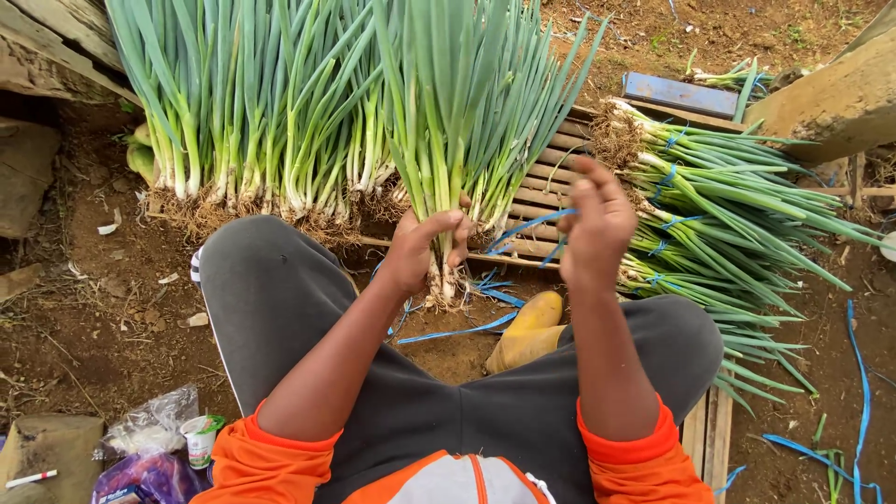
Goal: Bundling green onions and tying them with plastic string
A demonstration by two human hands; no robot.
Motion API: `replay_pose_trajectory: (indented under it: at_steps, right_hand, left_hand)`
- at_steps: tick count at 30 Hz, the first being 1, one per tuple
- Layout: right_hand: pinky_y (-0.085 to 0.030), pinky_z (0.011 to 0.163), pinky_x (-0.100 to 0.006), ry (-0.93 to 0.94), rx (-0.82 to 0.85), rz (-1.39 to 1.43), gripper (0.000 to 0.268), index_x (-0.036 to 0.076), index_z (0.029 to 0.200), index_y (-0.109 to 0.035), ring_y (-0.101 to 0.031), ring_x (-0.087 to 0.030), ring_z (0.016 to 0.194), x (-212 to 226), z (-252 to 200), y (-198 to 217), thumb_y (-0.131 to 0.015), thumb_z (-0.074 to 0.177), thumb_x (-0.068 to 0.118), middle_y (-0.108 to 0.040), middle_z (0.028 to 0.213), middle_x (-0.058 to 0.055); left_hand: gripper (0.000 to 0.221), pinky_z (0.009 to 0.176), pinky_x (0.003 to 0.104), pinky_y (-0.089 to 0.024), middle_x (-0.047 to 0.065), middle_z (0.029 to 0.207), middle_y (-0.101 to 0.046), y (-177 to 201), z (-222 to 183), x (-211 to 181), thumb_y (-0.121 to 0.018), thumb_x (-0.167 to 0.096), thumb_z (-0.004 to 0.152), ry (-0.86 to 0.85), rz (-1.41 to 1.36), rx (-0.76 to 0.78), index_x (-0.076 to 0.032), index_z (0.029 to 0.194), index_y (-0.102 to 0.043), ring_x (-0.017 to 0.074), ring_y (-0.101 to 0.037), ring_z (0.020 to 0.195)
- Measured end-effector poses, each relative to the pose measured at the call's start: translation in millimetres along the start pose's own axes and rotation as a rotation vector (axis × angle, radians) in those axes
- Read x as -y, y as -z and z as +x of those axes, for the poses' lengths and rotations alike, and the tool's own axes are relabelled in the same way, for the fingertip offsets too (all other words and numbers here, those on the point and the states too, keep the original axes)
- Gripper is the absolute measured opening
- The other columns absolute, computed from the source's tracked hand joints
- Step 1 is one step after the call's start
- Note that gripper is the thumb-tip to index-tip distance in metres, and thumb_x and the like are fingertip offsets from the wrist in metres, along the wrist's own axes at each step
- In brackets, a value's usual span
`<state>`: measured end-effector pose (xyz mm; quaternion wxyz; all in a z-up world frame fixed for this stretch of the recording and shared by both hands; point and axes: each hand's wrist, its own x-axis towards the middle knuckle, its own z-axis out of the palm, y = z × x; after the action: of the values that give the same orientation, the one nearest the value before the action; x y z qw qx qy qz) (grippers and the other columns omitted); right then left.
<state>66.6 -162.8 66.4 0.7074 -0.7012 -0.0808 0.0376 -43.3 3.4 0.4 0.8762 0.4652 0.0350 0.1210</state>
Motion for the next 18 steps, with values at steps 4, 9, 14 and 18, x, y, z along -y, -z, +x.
replay_pose_trajectory:
  at_steps: [4,9,14,18]
  right_hand:
    - [-0.047,0.056,-0.015,-0.026,-0.133,-0.040,0.030,0.003,0.131,-0.057,-0.043,-0.002,0.064,3,16,23,-0.055,0.102,0.011,-0.049,0.087,0.000]
    - [-0.050,0.060,-0.032,0.000,0.130,-0.677,0.014,0.000,0.109,-0.070,-0.058,-0.021,0.072,-18,22,45,-0.060,0.105,0.009,-0.062,0.088,-0.013]
    - [-0.056,0.082,-0.049,-0.169,0.283,-1.070,0.019,0.021,0.106,-0.081,-0.071,-0.038,0.095,-32,31,56,-0.064,0.099,0.019,-0.076,0.098,-0.013]
    - [-0.035,0.044,-0.015,-0.303,0.437,-0.256,0.037,0.004,0.129,-0.068,-0.035,0.003,0.052,-20,31,59,-0.049,0.098,-0.002,-0.053,0.073,0.004]
  left_hand:
    - [0.023,0.054,0.031,-0.054,0.003,0.072,-0.055,16,4,17,-0.062,-0.016,0.096,0.110,-0.172,-0.035,-0.004,0.114,-0.054,0.0127,-0.059,0.047]
    - [0.019,0.058,0.033,-0.058,0.005,0.070,-0.059,15,1,20,-0.068,-0.015,0.095,0.197,-0.042,-0.121,-0.004,0.104,-0.057,0.0169,-0.065,0.052]
    - [0.026,0.082,0.041,-0.061,0.015,0.083,-0.071,3,-1,10,-0.076,-0.022,0.092,0.099,0.092,-0.187,-0.003,0.100,-0.060,0.0243,-0.073,0.080]
    - [0.027,0.082,0.040,-0.059,0.015,0.088,-0.072,0,-3,11,-0.076,-0.023,0.091,0.113,0.122,-0.211,-0.004,0.103,-0.061,0.0241,-0.073,0.081]
